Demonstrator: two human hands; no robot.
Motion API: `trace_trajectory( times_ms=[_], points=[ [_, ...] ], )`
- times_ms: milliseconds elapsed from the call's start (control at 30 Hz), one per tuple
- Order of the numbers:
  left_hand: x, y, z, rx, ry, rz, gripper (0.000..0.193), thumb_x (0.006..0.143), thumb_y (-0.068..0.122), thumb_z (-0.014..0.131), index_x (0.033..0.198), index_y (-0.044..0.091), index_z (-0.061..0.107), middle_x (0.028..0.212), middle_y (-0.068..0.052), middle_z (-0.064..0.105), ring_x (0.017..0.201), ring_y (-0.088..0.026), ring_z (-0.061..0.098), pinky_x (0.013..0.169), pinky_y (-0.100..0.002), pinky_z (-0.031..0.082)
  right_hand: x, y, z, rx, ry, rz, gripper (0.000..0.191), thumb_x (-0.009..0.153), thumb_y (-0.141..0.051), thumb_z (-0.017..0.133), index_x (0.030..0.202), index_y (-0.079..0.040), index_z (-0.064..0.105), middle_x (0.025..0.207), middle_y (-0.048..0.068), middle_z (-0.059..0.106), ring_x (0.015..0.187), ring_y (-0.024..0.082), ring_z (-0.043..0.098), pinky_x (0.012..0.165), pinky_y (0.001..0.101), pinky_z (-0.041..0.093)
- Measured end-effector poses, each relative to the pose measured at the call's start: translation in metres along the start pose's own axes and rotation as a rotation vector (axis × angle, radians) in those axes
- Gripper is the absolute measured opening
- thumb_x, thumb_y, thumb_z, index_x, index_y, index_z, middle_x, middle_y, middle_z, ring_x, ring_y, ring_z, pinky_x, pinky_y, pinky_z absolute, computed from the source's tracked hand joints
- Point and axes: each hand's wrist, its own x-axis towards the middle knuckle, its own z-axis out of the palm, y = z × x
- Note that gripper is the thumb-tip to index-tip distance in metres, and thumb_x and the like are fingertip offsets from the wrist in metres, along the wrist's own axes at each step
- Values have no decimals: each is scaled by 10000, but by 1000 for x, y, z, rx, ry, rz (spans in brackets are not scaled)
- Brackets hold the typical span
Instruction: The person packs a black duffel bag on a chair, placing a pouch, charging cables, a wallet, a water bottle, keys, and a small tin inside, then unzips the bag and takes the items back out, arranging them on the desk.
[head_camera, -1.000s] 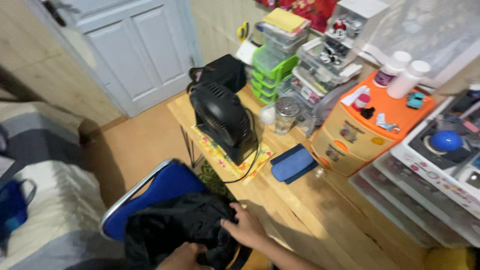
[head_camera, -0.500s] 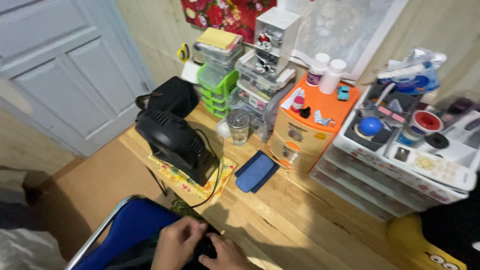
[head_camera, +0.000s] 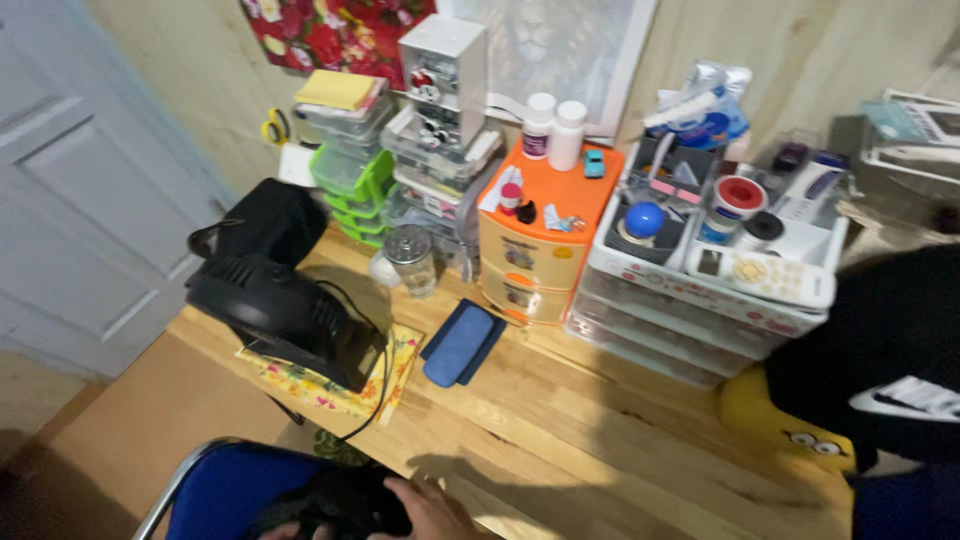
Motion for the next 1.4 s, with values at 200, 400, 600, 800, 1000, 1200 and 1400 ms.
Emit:
trace_trajectory(
  times_ms=[200,400,600,800,1000,1200,1400],
  points=[
    [33,70,47,-1,33,220,608,578,253,895,1138,106,710,1188,-214,676,1103,-387,672,955,-474,561,-47,-14,-100,79,309,-90,843,872,-549,752,1491,-55,463,1466,199,535,1386,368,482,1141,465,396],
    [68,169,136,-349,-13,588,696,584,358,863,1181,67,656,1154,-240,657,1101,-411,654,986,-501,518,-166,-24,-276,47,806,-136,722,882,-395,769,1470,-71,503,1377,141,590,1265,290,582,976,400,518],
    [37,371,208,-546,-219,793,688,695,426,825,1228,26,657,1272,-271,646,1248,-413,643,1135,-486,491,-412,-16,-407,-102,1307,-116,624,906,-299,768,1446,-83,544,1329,116,614,1211,231,630,927,342,556],
    [-97,634,171,-868,-267,967,687,605,338,859,1203,53,676,1302,-274,648,1191,-400,633,1096,-480,487,-655,-27,-406,-244,1654,110,587,875,-259,770,1406,-88,586,1234,104,643,1065,226,650,905,332,549],
    [-232,750,78,-1097,-378,1154,674,635,297,870,1237,76,660,1319,-236,639,1244,-408,626,1075,-496,499,-791,-27,-353,-374,1775,235,555,894,-292,768,1380,-93,588,1287,88,622,1094,212,637,893,349,539],
    [-276,823,-7,-1214,-507,1265,682,683,297,839,1294,94,616,1396,-208,585,1279,-392,582,1047,-505,477,-868,-39,-331,-433,1842,325,561,897,-318,755,1385,-100,585,1284,90,613,1140,223,632,908,360,533],
    [-298,894,-48,-1245,-543,1356,678,735,280,817,1347,110,579,1447,-171,538,1328,-390,516,1033,-544,412,-930,-45,-330,-604,1963,403,545,888,-317,768,1361,-99,607,1284,92,627,1135,218,645,912,357,550]
  ],
)
